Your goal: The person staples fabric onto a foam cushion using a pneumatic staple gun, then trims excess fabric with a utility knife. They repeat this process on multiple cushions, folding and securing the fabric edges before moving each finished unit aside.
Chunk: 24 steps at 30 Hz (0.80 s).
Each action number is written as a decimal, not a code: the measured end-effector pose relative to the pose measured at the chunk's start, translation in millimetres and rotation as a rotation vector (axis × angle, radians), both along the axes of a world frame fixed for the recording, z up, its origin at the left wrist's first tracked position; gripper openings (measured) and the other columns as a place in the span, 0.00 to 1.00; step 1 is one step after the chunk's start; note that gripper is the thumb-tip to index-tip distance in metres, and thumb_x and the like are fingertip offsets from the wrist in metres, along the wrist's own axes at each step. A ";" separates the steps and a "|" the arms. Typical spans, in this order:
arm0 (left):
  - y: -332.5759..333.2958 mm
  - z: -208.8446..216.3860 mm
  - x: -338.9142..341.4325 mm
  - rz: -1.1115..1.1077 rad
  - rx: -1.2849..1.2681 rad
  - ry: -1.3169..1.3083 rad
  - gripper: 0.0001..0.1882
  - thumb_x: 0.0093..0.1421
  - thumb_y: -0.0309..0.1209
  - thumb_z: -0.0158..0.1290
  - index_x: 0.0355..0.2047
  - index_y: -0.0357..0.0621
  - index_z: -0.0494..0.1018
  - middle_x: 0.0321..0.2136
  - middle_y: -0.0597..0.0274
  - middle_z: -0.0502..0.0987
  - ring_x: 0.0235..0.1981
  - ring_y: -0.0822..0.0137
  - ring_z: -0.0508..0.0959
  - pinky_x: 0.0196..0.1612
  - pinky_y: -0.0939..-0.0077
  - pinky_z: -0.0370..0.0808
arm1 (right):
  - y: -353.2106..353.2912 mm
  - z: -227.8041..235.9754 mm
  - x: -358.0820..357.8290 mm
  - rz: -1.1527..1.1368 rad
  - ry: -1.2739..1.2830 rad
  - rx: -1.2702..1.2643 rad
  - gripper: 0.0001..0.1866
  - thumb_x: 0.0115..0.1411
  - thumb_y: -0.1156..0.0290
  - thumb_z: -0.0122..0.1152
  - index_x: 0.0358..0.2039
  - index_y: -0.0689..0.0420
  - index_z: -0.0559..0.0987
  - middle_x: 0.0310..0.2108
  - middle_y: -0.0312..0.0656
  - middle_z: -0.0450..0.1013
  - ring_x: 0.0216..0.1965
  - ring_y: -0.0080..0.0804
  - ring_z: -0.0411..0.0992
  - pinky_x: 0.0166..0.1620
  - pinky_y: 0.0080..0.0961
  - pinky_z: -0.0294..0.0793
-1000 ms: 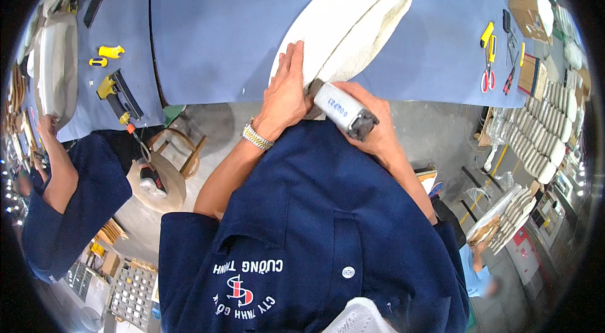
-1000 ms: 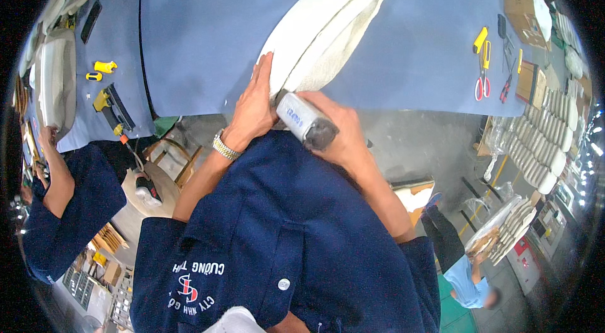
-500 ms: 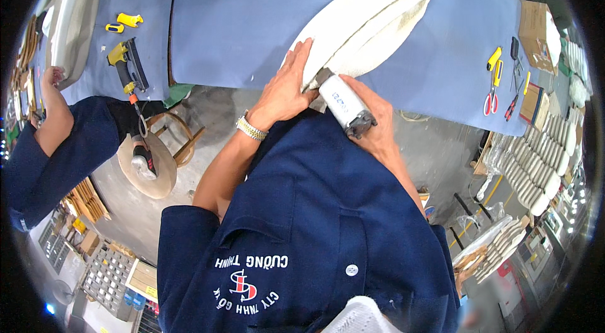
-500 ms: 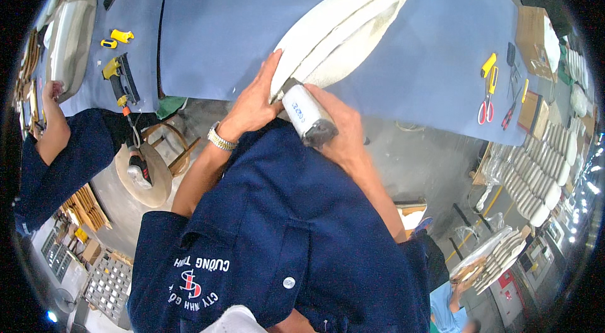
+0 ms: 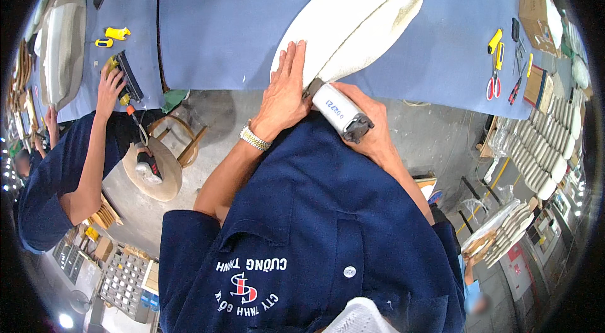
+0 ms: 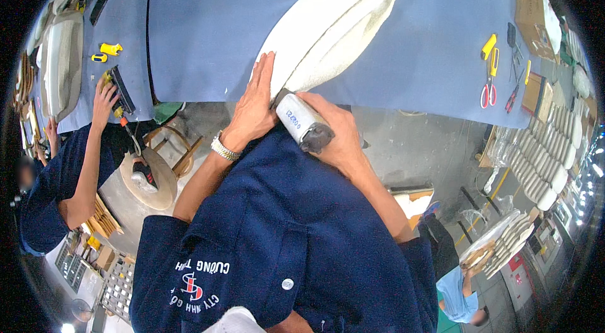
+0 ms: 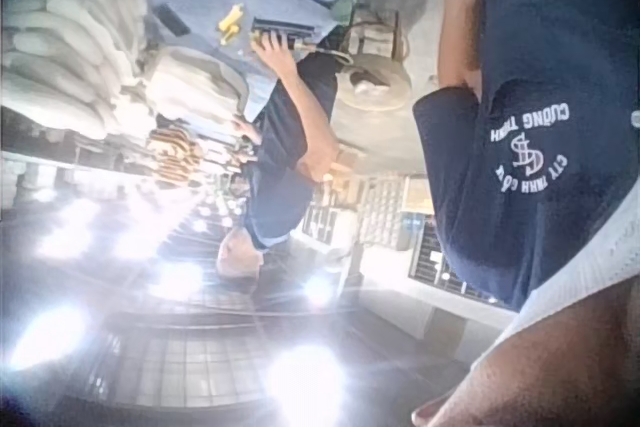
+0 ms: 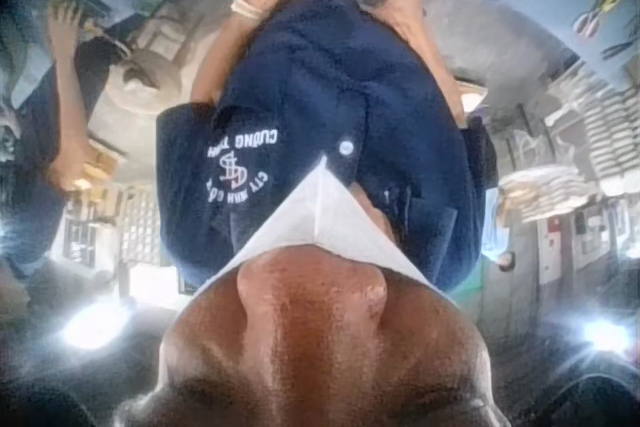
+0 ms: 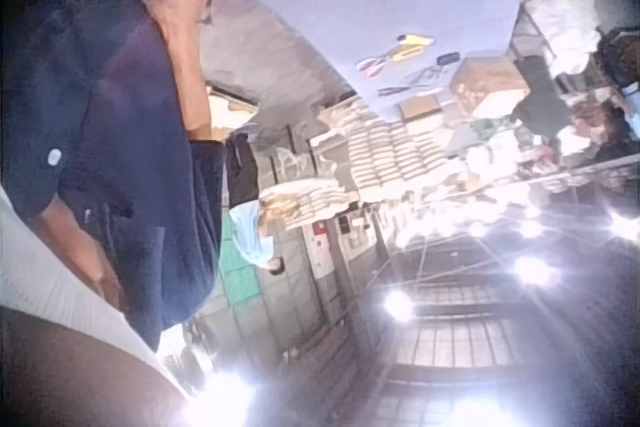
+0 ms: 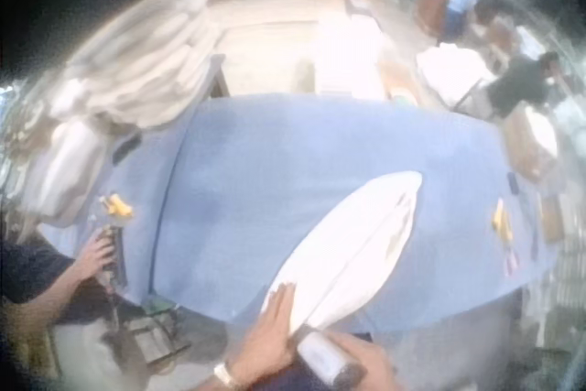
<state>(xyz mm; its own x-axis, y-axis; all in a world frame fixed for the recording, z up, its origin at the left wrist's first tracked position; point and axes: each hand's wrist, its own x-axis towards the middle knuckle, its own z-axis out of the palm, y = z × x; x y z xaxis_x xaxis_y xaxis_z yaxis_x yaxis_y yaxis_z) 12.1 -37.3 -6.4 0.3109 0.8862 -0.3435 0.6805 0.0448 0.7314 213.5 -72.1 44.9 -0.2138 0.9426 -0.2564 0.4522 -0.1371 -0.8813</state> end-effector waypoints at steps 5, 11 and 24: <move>-7.4 2.7 -3.3 -0.008 0.022 -0.050 0.58 0.53 0.25 0.65 0.76 0.42 0.40 0.74 0.34 0.45 0.75 0.35 0.46 0.73 0.41 0.54 | -5.8 -10.4 2.8 -0.013 0.007 0.123 0.31 0.49 0.73 0.72 0.56 0.58 0.78 0.49 0.53 0.80 0.50 0.51 0.80 0.51 0.35 0.79; -8.9 -0.5 -25.6 0.020 0.065 -0.126 0.55 0.54 0.25 0.63 0.75 0.37 0.41 0.74 0.33 0.47 0.75 0.40 0.48 0.74 0.50 0.54 | -3.8 -6.9 -8.5 0.004 0.041 0.230 0.31 0.49 0.73 0.72 0.57 0.60 0.78 0.50 0.54 0.79 0.51 0.51 0.80 0.53 0.35 0.79; -19.2 -10.8 -16.1 0.058 0.109 -0.112 0.53 0.56 0.25 0.62 0.75 0.37 0.41 0.74 0.36 0.48 0.76 0.41 0.48 0.74 0.48 0.52 | -6.7 -2.6 -14.3 0.026 0.015 0.021 0.32 0.47 0.73 0.74 0.56 0.59 0.77 0.49 0.53 0.80 0.49 0.54 0.79 0.51 0.38 0.79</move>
